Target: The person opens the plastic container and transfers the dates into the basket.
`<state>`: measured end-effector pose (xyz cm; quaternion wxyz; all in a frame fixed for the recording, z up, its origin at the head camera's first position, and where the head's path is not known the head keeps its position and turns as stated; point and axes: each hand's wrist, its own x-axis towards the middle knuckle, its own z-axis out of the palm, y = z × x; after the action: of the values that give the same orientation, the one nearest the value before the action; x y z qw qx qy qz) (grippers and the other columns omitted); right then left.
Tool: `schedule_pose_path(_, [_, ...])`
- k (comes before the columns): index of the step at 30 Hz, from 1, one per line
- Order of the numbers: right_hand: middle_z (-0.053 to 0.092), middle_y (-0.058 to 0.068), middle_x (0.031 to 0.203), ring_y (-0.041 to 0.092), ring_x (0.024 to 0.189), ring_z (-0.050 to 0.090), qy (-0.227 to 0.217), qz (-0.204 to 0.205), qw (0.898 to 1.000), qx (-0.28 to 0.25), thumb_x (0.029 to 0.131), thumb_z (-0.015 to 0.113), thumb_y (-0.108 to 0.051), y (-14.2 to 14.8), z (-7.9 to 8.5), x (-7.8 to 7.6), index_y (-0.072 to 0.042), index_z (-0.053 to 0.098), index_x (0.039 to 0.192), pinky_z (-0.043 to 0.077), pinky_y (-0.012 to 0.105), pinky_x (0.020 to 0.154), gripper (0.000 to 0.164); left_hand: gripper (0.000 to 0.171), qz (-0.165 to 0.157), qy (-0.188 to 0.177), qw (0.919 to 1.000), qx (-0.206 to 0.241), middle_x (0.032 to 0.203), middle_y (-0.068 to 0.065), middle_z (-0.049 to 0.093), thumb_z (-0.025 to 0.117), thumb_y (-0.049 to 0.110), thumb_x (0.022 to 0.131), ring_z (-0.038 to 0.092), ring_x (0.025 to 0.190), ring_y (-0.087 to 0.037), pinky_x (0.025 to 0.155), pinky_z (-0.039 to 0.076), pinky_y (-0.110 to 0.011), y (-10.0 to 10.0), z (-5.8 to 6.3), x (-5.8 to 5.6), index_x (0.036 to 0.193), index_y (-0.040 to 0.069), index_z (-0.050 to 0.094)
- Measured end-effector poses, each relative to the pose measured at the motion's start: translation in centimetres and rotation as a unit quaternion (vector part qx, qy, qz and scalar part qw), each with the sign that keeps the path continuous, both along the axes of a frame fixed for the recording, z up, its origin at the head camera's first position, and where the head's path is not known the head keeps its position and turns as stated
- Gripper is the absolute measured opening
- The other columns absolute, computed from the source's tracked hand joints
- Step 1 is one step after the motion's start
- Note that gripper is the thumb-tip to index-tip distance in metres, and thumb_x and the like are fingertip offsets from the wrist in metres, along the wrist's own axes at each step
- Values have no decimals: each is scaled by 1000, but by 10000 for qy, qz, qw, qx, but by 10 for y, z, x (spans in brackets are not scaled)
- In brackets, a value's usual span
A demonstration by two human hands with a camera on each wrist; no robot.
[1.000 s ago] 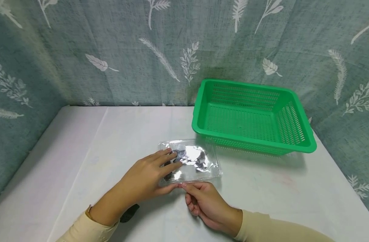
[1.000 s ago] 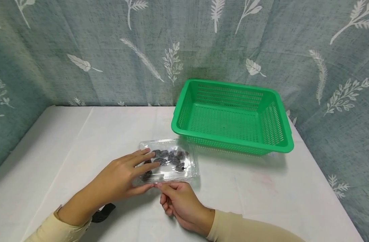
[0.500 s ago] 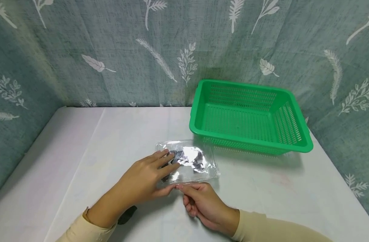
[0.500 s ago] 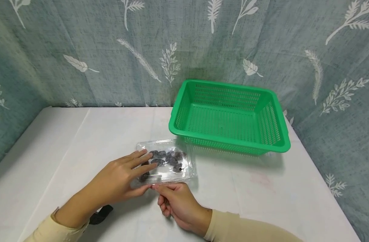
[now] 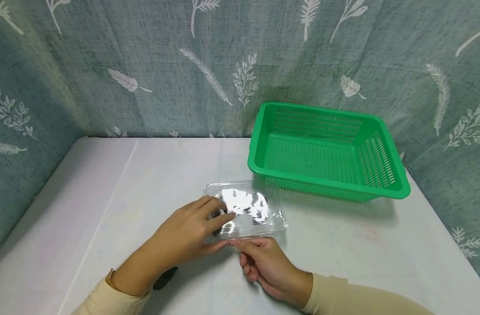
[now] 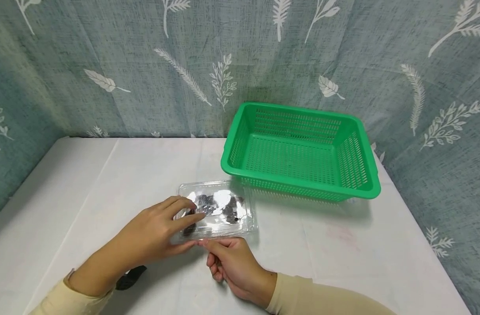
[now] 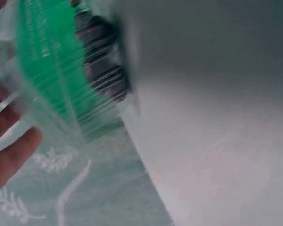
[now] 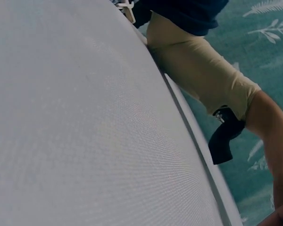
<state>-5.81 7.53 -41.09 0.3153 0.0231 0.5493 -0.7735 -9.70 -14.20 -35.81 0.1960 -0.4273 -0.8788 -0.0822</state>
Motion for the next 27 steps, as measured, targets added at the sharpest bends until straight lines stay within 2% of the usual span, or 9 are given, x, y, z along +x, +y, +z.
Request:
schedule_pose_path(3, [56,-8,64,-1,50,46,24,22,10000,1,97,64,-27,0,0,0,8,64,125,39,11,42,44,45,17,-398,9992,88,115,-2,64,90,35,72,65,107,-19,84,60,-32,-4,6,3,105,16,67])
schedule_pose_path(7, [56,-8,65,0,50,47,50,48,10000,-6,98,63,-27,0,1,0,9,62,128,39,11,43,47,40,-31,-726,9972,168,120,-5,67,92,22,68,66,118,-24,99,56,-36,-9,13,7,87,16,58])
schedule_pose_path(10, [55,-8,65,0,50,46,62,55,10000,-20,98,63,-26,0,1,0,10,61,128,39,11,43,47,38,-280,-592,9976,218,118,-6,68,92,17,69,65,119,-25,105,53,-39,-12,15,7,80,16,56])
schedule_pose_path(14, [55,-8,64,0,50,45,57,48,10000,-14,98,63,-26,0,1,0,11,61,128,38,11,42,47,34,-585,-148,9980,200,116,-6,68,93,16,67,68,113,-25,98,57,-38,-18,12,7,80,16,61])
schedule_pose_path(17, [54,-8,63,0,51,45,55,37,10000,5,98,63,-25,-1,2,-1,11,61,127,37,11,42,47,31,-700,23,9974,162,118,-6,69,93,15,67,69,111,-26,93,59,-38,-22,10,7,82,14,66])
schedule_pose_path(22, [54,-8,63,0,51,43,52,17,10000,46,97,64,-25,-1,2,-1,11,62,124,36,11,42,45,29,-799,-113,9966,140,121,-7,70,93,13,66,70,110,-25,90,60,-38,-25,10,6,83,14,70])
schedule_pose_path(27, [53,-8,63,0,50,44,-17,20,10000,70,97,65,-26,0,2,-1,10,63,123,37,11,42,45,23,-822,-357,9960,56,120,-6,70,91,14,69,72,101,-23,83,62,-37,-27,14,5,79,15,71])
